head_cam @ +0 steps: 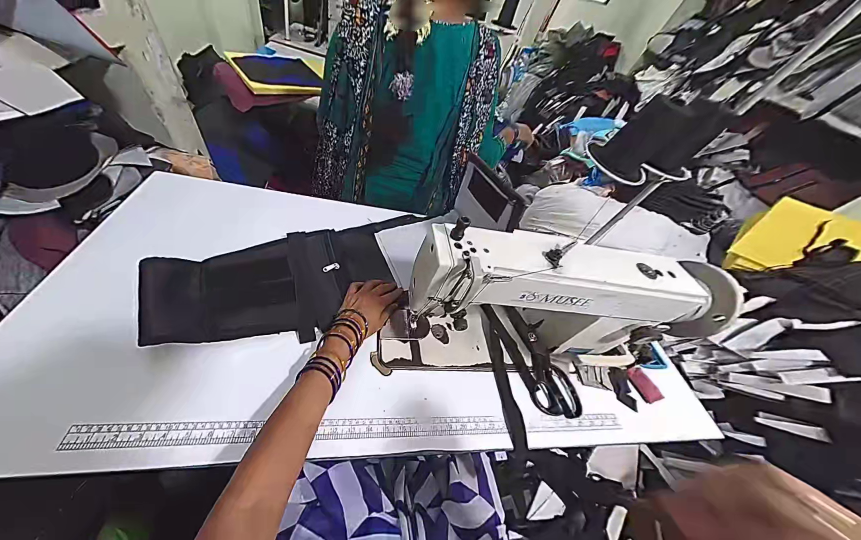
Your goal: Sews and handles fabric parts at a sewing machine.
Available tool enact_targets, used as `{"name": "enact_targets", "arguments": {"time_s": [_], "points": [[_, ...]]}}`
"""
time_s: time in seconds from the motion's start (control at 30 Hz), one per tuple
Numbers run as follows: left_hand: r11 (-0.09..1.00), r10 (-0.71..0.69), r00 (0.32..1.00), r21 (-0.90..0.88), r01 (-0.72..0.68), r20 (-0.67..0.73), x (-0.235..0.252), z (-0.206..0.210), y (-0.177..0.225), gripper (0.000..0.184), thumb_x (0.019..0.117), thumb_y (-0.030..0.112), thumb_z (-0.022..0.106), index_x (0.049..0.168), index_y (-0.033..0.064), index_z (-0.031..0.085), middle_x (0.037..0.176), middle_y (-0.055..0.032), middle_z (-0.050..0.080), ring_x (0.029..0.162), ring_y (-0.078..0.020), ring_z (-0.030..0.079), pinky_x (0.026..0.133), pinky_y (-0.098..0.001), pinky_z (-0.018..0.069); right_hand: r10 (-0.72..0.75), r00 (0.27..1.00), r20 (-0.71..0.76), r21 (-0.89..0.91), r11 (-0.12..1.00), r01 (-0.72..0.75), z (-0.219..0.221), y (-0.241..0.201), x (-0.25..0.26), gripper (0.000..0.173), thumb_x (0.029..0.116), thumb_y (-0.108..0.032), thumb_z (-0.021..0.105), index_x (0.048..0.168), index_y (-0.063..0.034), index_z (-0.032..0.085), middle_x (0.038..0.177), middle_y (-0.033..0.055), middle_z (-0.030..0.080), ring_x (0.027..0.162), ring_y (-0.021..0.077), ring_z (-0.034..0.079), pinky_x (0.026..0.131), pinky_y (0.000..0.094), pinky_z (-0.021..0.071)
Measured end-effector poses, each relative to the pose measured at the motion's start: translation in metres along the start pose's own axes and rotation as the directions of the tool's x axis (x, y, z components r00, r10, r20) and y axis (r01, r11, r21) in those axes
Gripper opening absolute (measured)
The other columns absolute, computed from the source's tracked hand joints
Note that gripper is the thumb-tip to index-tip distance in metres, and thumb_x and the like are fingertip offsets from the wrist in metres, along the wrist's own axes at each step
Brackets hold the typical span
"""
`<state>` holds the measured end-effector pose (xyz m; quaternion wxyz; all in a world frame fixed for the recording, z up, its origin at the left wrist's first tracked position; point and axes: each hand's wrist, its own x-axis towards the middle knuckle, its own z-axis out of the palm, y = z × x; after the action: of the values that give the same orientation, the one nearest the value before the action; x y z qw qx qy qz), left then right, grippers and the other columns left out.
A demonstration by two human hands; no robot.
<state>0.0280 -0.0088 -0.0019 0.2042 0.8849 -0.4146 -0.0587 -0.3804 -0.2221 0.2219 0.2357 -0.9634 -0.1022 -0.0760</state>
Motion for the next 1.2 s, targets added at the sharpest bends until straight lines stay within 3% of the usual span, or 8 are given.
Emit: {"name": "enact_targets", "arguments": {"time_s": [0.13,0.37,0.47,0.57,0.7,1.0,1.13,1.2], "points": [[1.0,0.001,1.0,-0.002,-0.001,-0.03,-0.001,0.0,0.001,0.041,0.1087,0.028,0.044,0.146,0.0211,0.059,0.154,-0.01,0.052,0.147,-0.0345,0.041,0.116,-0.063,0.0276,0.453,0.879,-0.151,-0.082,0.88,-0.468,0.09,0.13,0.032,0.031,0.0945,-0.009,0.068,0.118,0.0101,0.069,0.118,0.0327,0.067,0.11,0.0483,0.066,0.094,0.0616,0.0512],[0.995,-0.098,0.991,0.018,0.096,0.089,0.001,-0.012,0.011,0.044,0.1101,0.032,0.041,0.152,0.0276,0.051,0.163,-0.0082,0.04,0.155,-0.0386,0.024,0.119,-0.0685,0.0156,0.72,0.679,-0.145,-0.128,0.666,-0.735,0.13,0.183,0.053,0.036,0.0868,-0.015,0.077,0.111,0.0104,0.071,0.106,0.0342,0.068,0.103,0.0504,0.066,0.093,0.0664,0.0472],[0.994,-0.105,0.989,0.0,0.105,0.1,0.004,-0.014,0.008,0.043,0.1101,0.032,0.042,0.152,0.0291,0.052,0.163,-0.0075,0.04,0.155,-0.0393,0.023,0.119,-0.0693,0.0146,0.742,0.67,-0.008,0.36,0.627,-0.69,0.123,0.188,0.047,0.017,0.0899,-0.001,0.057,0.102,0.0022,0.068,0.072,0.0053,0.065,0.061,0.0121,0.062,0.058,0.0293,0.0524],[0.995,-0.092,0.991,-0.022,0.094,0.094,0.01,-0.018,0.003,0.042,0.1103,0.032,0.042,0.151,0.0295,0.052,0.162,-0.0075,0.041,0.154,-0.04,0.024,0.118,-0.0711,0.015,0.739,0.665,0.103,0.86,0.27,-0.433,0.116,0.175,0.038,0.034,0.1056,-0.016,0.029,0.089,-0.0102,0.059,0.052,-0.0086,0.052,0.038,-0.003,0.045,0.036,0.0125,0.0363],[0.996,-0.087,0.988,-0.024,0.091,0.129,0.014,-0.02,0.0,0.043,0.1111,0.033,0.039,0.152,0.0299,0.05,0.162,-0.0055,0.041,0.155,-0.0378,0.023,0.118,-0.0702,0.0157,0.598,0.781,0.178,0.703,0.478,-0.526,0.105,0.178,0.047,0.042,0.0767,-0.061,0.076,0.081,-0.0222,0.062,0.051,-0.0141,0.049,0.036,-0.0032,0.043,0.034,0.0147,0.0351],[0.997,-0.05,0.997,0.056,0.054,-0.056,-0.002,-0.016,0.004,0.048,0.1079,0.015,0.045,0.155,0.0219,0.048,0.16,-0.0108,0.045,0.156,-0.0358,0.022,0.12,-0.0722,0.0029,0.375,0.812,0.447,0.349,0.763,-0.545,0.092,0.177,0.154,0.005,0.0907,-0.009,0.064,0.087,-0.0118,0.064,0.054,-0.0115,0.055,0.041,-0.0021,0.045,0.039,0.0163,0.036],[0.972,-0.128,0.889,0.12,0.2,-0.439,-0.075,-0.043,-0.041,0.066,0.0949,-0.011,0.051,0.146,0.0303,0.059,0.154,-0.0162,0.051,0.148,-0.0465,0.036,0.114,-0.0756,0.0211,0.448,0.855,0.261,0.34,0.786,-0.516,0.08,0.179,0.104,0.004,0.0873,-0.013,0.066,0.086,-0.0093,0.066,0.056,-0.0107,0.053,0.043,-0.0018,0.045,0.041,0.0174,0.0371],[0.898,-0.381,0.858,0.084,0.433,-0.345,-0.126,-0.067,-0.086,0.058,0.1,-0.008,0.046,0.145,0.0264,0.06,0.147,-0.0198,0.056,0.139,-0.0468,0.047,0.111,-0.0674,0.0329,0.563,0.82,0.101,0.395,0.734,-0.553,0.083,0.176,0.057,0.004,0.0865,-0.01,0.065,0.088,-0.0062,0.066,0.055,-0.0107,0.054,0.042,-0.0033,0.045,0.041,0.016,0.0376]]}}
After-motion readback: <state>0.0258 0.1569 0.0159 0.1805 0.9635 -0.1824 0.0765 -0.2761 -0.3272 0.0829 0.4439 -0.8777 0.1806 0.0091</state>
